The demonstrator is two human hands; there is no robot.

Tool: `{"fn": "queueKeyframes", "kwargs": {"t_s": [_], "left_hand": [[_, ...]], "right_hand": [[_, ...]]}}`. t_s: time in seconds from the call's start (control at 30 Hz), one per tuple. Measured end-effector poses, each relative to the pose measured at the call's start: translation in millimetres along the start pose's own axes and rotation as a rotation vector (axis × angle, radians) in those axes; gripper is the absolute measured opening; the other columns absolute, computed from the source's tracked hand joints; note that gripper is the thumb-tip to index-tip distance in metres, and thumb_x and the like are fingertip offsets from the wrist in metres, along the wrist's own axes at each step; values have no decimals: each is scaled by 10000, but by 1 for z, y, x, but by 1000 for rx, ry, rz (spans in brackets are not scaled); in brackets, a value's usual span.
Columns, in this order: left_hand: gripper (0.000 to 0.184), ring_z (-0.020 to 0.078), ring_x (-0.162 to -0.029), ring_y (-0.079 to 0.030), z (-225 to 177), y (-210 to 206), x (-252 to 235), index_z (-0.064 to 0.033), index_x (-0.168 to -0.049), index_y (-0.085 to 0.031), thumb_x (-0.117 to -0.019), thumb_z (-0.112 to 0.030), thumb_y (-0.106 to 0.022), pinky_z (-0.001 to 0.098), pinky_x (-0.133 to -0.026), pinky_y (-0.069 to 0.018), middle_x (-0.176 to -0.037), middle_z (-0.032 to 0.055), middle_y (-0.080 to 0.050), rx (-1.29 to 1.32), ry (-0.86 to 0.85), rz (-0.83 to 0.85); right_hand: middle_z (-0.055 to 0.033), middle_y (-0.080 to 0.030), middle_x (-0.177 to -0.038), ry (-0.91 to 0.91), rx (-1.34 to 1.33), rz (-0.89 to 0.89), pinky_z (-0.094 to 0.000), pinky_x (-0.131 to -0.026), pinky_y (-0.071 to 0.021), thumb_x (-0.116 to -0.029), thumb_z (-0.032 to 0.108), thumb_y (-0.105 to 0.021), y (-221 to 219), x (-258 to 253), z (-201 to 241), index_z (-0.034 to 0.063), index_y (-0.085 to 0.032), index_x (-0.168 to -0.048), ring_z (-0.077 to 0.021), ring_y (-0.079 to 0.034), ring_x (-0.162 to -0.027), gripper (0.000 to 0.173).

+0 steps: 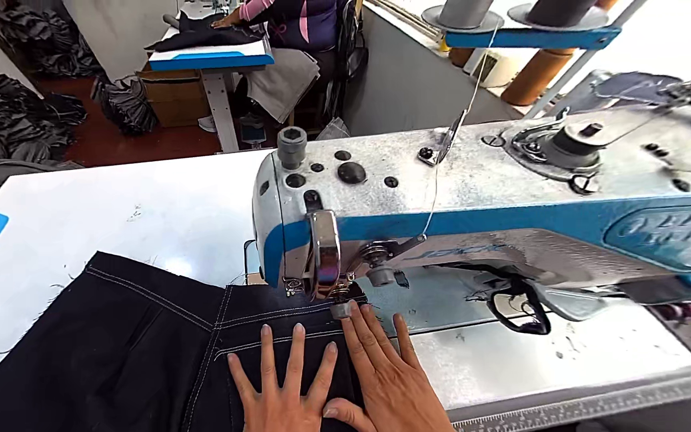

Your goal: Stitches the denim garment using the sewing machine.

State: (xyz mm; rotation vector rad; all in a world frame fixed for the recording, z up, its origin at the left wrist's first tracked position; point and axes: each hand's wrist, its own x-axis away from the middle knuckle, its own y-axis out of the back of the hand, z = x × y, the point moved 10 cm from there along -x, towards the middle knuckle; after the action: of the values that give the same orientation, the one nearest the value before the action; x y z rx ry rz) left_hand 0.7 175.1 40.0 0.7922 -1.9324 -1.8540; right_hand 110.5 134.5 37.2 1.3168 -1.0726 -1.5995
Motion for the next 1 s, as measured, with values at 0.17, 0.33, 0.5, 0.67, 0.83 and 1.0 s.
{"fn": "queueKeyframes", "kwargs": {"t_s": [0.17, 0.33, 0.5, 0.67, 0.83, 1.0], "left_hand": [[1021, 646, -1414, -298, 2, 0, 0, -355, -1542, -468, -727, -965, -397, 905, -967, -178, -1590, 221, -409, 12, 3, 2], [1017, 653, -1404, -307, -2, -2, -3, -335, -1543, -471, -740, -954, -391, 909, -953, -192, -1584, 231, -413, -7, -22, 22], [1003, 646, -1409, -307, -2, -2, -3, -337, -1551, -459, -760, -947, -371, 908, -953, -193, -1601, 224, -390, -10, -4, 41], [975, 651, -1411, -296, -5, -2, -3, -313, -1558, -453, -794, -915, -380, 904, -963, -191, -1602, 240, -378, 13, -13, 54], [962, 653, -1405, -306, -4, -2, -2, -336, -1555, -449, -785, -910, -405, 905, -959, -204, -1598, 237, -388, 27, -12, 21], [957, 636, -1423, -292, -5, -3, -2, -372, -1551, -444, -769, -922, -404, 900, -966, -204, -1611, 210, -381, 32, 1, 9]], "right_hand": [[-151, -464, -1582, 4, -20, 16, -659, -1190, -238, -870, 892, -92, -1, -1, -1, -21, -476, -1507, -310, -426, -1480, 1178], [-200, -455, -1575, -11, -43, 21, -638, -1197, -245, -878, 886, -117, 0, 0, -3, -57, -455, -1506, -339, -427, -1476, 1182], [-242, -430, -1577, -25, -88, 74, -651, -1202, -228, -900, 865, -148, 0, -2, -3, -90, -441, -1501, -378, -403, -1484, 1166], [-252, -446, -1562, -16, -57, 74, -647, -1199, -229, -907, 858, -139, -1, -1, -2, -100, -452, -1488, -389, -413, -1475, 1164], [-227, -472, -1551, -18, -139, 56, -661, -1193, -222, -1003, 732, -141, 3, -2, -6, -67, -489, -1481, -378, -430, -1467, 994], [-148, -730, -1228, -45, -294, -163, -540, -1129, -421, -1035, 299, -550, 26, -18, -19, 54, -755, -1116, -313, -671, -1218, 329]]}}
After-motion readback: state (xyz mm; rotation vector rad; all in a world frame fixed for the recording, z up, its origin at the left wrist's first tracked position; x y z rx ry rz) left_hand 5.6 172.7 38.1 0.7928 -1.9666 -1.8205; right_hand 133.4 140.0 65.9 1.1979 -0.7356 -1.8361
